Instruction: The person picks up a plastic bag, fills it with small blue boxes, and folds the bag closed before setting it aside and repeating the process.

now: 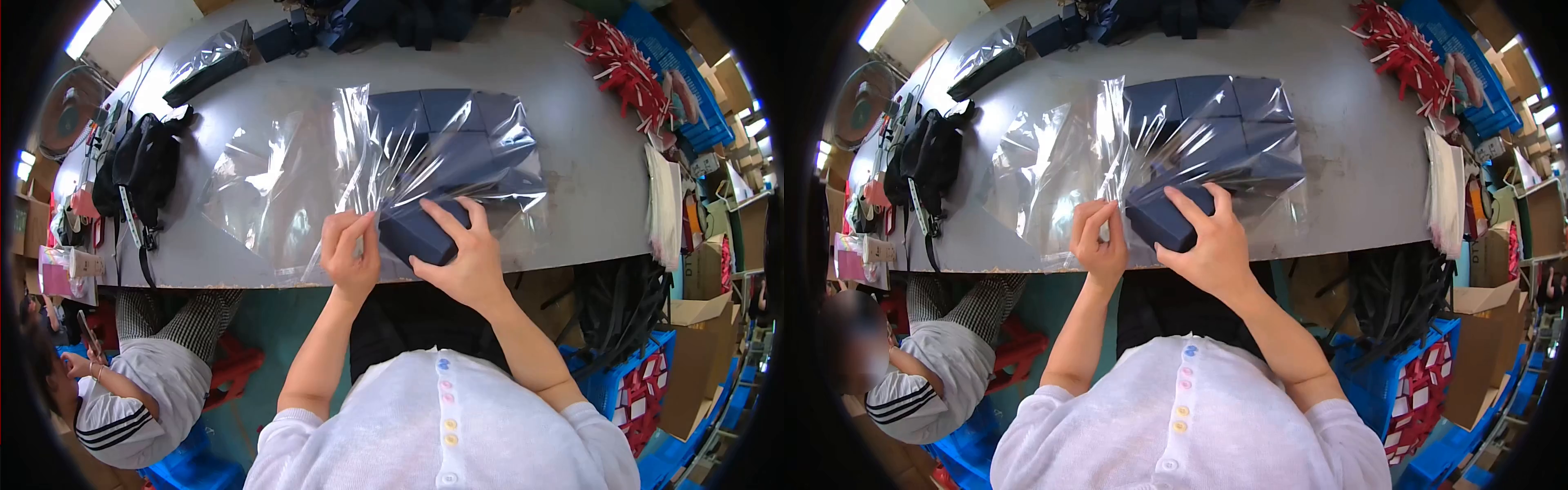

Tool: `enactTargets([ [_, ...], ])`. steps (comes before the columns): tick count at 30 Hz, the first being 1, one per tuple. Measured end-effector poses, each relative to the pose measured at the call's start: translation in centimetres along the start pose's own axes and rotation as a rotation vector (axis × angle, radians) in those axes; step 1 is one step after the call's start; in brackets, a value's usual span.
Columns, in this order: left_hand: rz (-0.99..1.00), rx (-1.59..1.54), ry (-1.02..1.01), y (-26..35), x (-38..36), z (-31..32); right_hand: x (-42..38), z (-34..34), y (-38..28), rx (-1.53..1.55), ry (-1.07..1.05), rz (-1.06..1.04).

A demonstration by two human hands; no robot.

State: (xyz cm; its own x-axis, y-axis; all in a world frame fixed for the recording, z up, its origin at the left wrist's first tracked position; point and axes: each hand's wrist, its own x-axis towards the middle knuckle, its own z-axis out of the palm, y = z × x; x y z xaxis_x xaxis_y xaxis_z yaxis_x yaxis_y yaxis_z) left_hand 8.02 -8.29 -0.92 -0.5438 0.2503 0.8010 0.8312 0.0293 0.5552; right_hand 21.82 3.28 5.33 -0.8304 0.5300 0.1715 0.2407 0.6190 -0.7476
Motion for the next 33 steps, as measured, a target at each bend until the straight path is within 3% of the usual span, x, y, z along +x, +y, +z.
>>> enactTargets([
  [2,0.039,0.028,0.022,0.3,-0.3,0.5,-0.4,0.2,-0.9,-0.213,0.094,0.062],
  [4,0.174,-0.009,-0.008,0.3,-1.0,1.2,-0.5,0.3,-1.0,-0.235,0.106,0.067],
  [6,0.171,-0.002,-0.035,0.9,-1.3,1.5,-0.6,0.4,-0.7,-0.302,0.163,0.079],
  [8,-0.202,0.248,-0.109,2.0,-1.6,1.8,-0.5,0.3,-0.5,-0.292,0.168,0.107],
  [9,-0.177,0.253,-0.301,1.0,-2.5,1.1,-0.5,0.3,-0.4,-0.269,0.194,0.101],
  [13,-0.208,0.183,-0.447,2.8,-3.7,0.7,-0.5,1.0,-0.2,-0.287,0.267,0.044],
  [20,-0.213,0.165,-0.470,2.9,-3.2,0.5,-0.6,2.4,1.8,-0.230,0.377,-0.093],
  [22,-0.317,0.180,-0.419,3.1,-2.5,0.6,-0.7,2.8,2.9,-0.215,0.415,-0.146],
  [25,-0.242,0.166,-0.470,2.3,-2.9,0.1,-0.6,3.4,4.5,-0.006,0.393,-0.190],
  [30,-0.186,0.137,-0.523,2.2,-3.3,0.4,-0.4,4.1,2.9,-0.182,0.402,-0.144],
  [33,-0.291,0.166,-0.462,3.1,-2.0,0.7,-0.1,4.2,2.5,-0.252,0.383,-0.117],
])
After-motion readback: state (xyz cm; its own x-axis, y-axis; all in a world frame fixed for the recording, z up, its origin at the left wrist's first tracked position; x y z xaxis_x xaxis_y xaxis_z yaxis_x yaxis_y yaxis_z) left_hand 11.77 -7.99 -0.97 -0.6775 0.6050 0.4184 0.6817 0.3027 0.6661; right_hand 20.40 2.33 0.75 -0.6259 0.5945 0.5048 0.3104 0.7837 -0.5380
